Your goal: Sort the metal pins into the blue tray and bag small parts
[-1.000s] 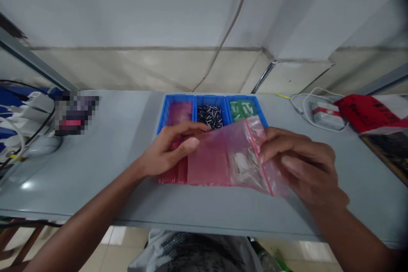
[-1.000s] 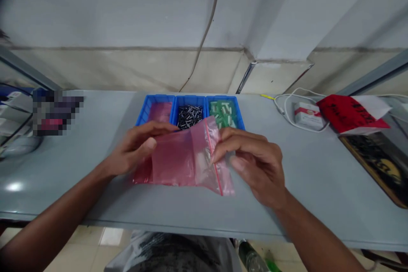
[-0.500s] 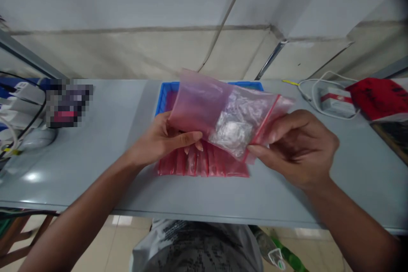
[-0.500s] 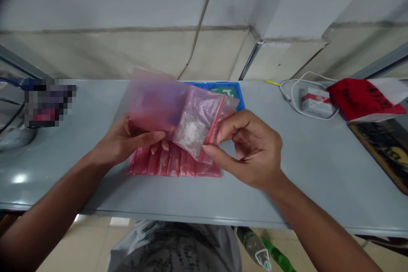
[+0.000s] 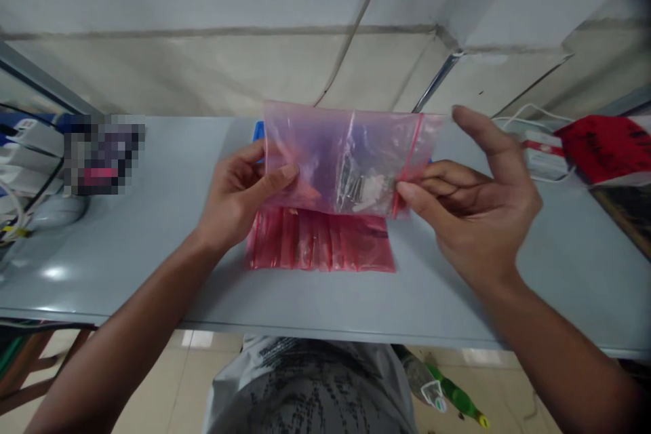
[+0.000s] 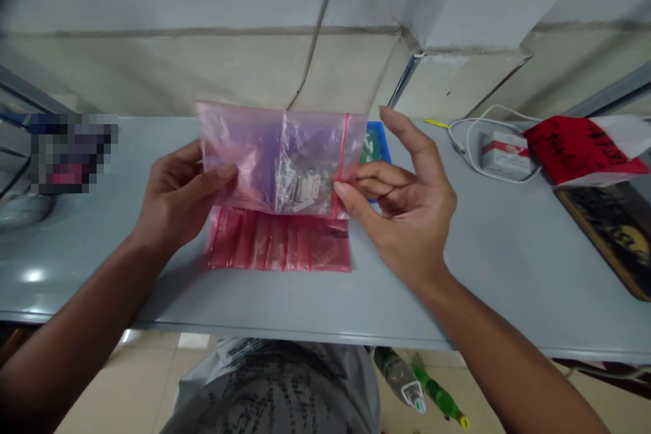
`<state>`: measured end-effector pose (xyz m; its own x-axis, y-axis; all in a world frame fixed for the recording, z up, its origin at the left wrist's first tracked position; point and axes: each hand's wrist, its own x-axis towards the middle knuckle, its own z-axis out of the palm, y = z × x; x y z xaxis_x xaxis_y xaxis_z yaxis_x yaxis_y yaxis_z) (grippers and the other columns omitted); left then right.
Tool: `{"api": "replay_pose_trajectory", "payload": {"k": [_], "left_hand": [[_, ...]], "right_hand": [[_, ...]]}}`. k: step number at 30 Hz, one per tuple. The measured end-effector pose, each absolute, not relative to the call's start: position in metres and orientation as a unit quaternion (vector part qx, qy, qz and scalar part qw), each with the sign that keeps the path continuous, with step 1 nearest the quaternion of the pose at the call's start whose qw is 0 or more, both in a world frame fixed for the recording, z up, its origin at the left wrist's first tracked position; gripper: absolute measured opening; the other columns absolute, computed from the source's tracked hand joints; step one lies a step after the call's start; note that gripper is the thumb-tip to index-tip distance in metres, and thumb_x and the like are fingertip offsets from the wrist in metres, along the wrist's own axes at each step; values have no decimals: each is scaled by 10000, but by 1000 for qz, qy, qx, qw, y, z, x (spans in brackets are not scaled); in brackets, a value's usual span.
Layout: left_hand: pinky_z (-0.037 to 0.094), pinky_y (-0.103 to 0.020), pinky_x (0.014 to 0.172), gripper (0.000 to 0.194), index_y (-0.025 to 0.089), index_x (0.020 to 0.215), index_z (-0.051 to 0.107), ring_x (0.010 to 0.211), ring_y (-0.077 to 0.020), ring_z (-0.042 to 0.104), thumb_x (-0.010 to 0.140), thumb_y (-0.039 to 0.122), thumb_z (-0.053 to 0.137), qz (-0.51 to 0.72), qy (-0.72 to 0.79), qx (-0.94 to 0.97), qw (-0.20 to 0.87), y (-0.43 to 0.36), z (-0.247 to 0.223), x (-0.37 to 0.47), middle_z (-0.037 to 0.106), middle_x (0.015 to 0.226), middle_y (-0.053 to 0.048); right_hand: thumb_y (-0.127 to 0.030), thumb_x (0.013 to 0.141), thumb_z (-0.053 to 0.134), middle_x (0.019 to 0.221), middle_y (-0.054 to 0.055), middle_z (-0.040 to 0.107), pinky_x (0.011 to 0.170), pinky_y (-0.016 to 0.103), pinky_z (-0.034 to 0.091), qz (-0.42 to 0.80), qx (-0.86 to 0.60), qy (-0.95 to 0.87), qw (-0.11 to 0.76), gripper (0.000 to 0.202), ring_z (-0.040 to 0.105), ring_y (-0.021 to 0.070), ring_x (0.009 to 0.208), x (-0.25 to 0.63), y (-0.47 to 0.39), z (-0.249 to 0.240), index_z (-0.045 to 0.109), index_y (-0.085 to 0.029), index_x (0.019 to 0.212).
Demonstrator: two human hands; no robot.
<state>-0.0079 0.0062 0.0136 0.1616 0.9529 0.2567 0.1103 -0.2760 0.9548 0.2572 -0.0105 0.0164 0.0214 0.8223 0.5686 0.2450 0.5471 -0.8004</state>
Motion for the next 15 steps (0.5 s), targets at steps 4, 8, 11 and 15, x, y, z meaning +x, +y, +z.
{"api": "replay_pose_trajectory", "payload": {"k": [4, 8, 11, 15], "left_hand": [[600, -288, 698, 113, 248, 970, 757, 773, -129, 684, 913, 341, 726, 528, 432, 686, 253, 7, 15, -9, 733, 837, 36], [591, -339, 804, 131, 283, 1011, 777, 893, -131, 700, 917, 212, 720, 530, 400, 746, 45, -2, 22, -9, 765, 990, 60], [602, -384, 895, 202, 296, 1104, 756, 1004, -154, 724, 992, 206, 615, 547, 355, 755, -64, -9, 24, -11, 763, 1136, 59], [613, -455, 1003, 228, 347, 1221, 676, 1230, -211, 662, 1011, 346, 588, 532, 340, 773, -69, -8, 14, -25, 659, 1364, 94]], "right_hand": [[-162, 823, 815, 780, -3, 738, 527, 332, 566, 161, -445, -662, 581, 280, 691, 189, 631, 262, -11, 15, 766, -306, 1058], [-99, 835, 773, 896, 17, 784, 588, 398, 597, 63, -393, -715, 575, 318, 743, 245, 749, 265, -15, 12, 776, -322, 1063], [1, 800, 733, 1111, 4, 797, 762, 458, 646, -27, -310, -769, 559, 553, 772, 286, 962, 268, -14, 11, 738, -368, 1212], [61, 749, 719, 1374, -40, 684, 879, 432, 649, -117, -278, -791, 533, 702, 743, 282, 1103, 270, -15, 11, 685, -354, 1314]]}}
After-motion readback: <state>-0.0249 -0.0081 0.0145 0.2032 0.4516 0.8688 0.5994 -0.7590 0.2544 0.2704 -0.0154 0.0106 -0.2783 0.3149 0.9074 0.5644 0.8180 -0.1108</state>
